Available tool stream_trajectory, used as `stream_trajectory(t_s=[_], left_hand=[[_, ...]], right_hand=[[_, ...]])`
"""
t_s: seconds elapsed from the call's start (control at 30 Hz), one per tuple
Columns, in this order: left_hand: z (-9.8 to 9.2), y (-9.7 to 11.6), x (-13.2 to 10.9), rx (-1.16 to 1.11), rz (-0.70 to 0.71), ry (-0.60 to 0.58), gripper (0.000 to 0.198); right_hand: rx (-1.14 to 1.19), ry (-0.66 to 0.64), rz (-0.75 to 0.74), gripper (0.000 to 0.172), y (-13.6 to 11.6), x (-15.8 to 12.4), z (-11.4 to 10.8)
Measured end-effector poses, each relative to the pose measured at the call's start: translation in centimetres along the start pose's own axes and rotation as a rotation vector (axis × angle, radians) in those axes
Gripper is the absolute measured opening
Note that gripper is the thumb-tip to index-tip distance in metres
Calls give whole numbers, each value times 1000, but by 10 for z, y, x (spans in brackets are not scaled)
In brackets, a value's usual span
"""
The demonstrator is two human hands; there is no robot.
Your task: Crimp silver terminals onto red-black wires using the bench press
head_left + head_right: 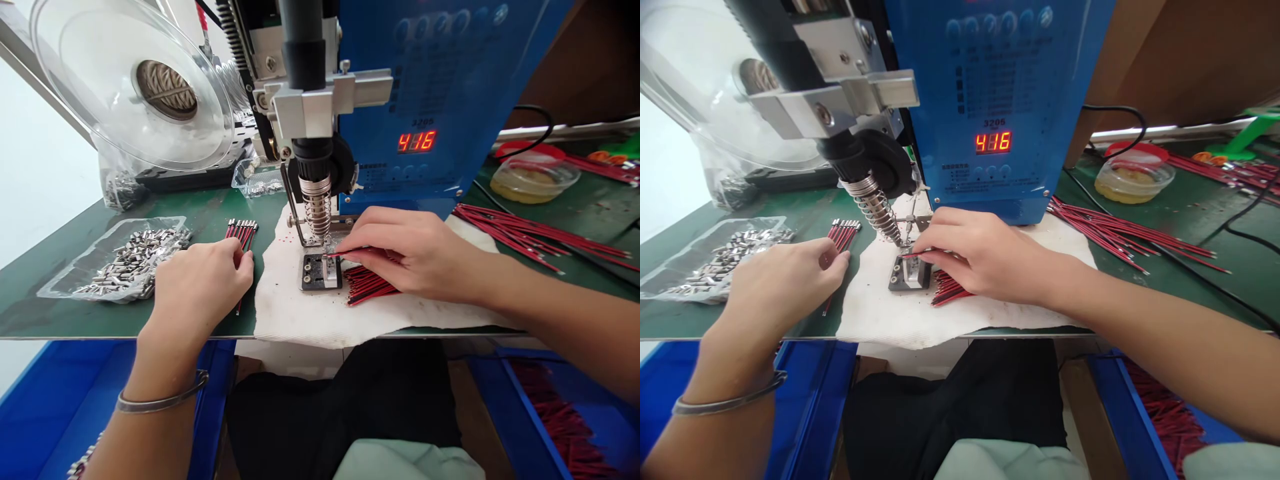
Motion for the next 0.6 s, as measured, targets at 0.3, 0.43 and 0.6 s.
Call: stream_trajectory(t_s=[0.3, 0.43, 0.6], left_hand=[[-1, -12, 1, -66, -27, 72, 44], [-12, -22, -4, -173, -93, 143, 49], [-13, -102, -8, -379, -359, 313, 52]], right_hand=[[-65, -24, 106, 15, 5, 1, 0], [-94, -45, 170, 15, 8, 5, 2], [-95, -29, 225, 12, 6, 12, 0]])
Point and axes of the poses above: each hand's wrist, its own x-axis towards the middle knuckle, its own z-axis out of the palm, y = z × x, the point moved 9 cm from there along x, towards the middle knuckle
